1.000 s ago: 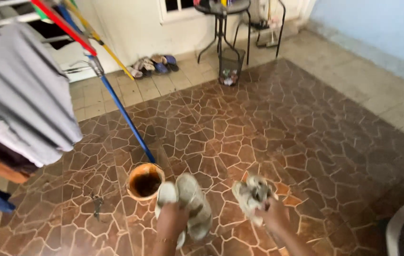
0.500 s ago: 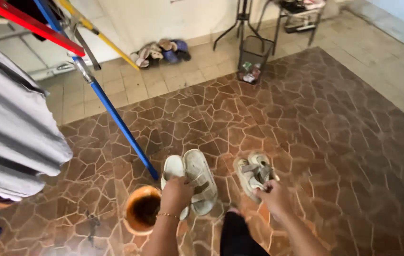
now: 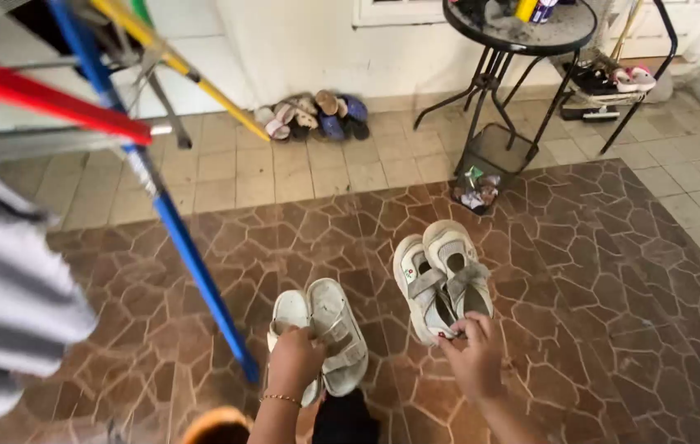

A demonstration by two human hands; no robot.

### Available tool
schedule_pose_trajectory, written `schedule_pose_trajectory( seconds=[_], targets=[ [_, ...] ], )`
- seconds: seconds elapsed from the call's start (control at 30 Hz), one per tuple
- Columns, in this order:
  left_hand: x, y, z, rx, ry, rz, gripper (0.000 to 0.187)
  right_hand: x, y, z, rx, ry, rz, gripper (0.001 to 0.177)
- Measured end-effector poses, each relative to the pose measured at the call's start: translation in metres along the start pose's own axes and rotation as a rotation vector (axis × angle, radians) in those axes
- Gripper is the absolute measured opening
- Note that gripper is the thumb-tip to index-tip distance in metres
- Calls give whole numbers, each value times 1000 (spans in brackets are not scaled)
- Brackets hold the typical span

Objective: The person coils a green hose and hangs it on a wall hook, then removes sandals and sneakers from a bucket, places them on a bench, and carries them to a shoe rack area where they are set down with other footwear.

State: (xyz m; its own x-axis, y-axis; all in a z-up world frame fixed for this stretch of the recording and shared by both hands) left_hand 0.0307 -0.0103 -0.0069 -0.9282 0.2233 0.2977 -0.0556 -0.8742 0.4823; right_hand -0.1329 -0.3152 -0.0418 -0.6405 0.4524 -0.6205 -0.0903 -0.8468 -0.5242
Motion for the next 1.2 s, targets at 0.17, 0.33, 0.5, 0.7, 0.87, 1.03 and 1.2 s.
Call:
schedule_pose_trajectory(
  seconds=[0.17,0.33,0.5,0.7,0.87,1.03,1.2],
  targets=[
    [-147,30,18,-2,-37,-40,27,-100,27,-80,-11,-40,-166,42],
    [-279,57,52,-1,-11,-86,26,-199,51,-162,-63,-67,-330,37],
    [-365,92,97,-33,-71,-49,31,-264,95,-231,-1268,-114,-1117,17],
    [-501,97,87,-14,-10,-53,29,-358,179,-334,-1283,-263,-1194,11],
    [-604,145,123,-7,-70,110,36,-484,223,-427,-1275,-323,-1075,10],
    [-700,178,144,30,-63,215,39,-606,257,-504,-1152,-450,-993,16],
    [-763,167,149,85,53,257,41,-698,210,-553,-586,-715,-838,30]
  ],
)
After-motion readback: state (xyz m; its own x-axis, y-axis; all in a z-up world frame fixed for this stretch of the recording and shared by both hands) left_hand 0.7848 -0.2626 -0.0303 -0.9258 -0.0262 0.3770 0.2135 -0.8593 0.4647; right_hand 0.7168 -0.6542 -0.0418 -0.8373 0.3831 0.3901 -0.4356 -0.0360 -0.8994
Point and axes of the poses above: each hand's wrist, its own x-axis away from the middle knuckle, its own z-axis out of the back of the hand, y = z × x, the point moved 1 cm from there along -x, towards the middle knuckle, and after that the axes turned 4 degrees about y, right-handed, at the moved point
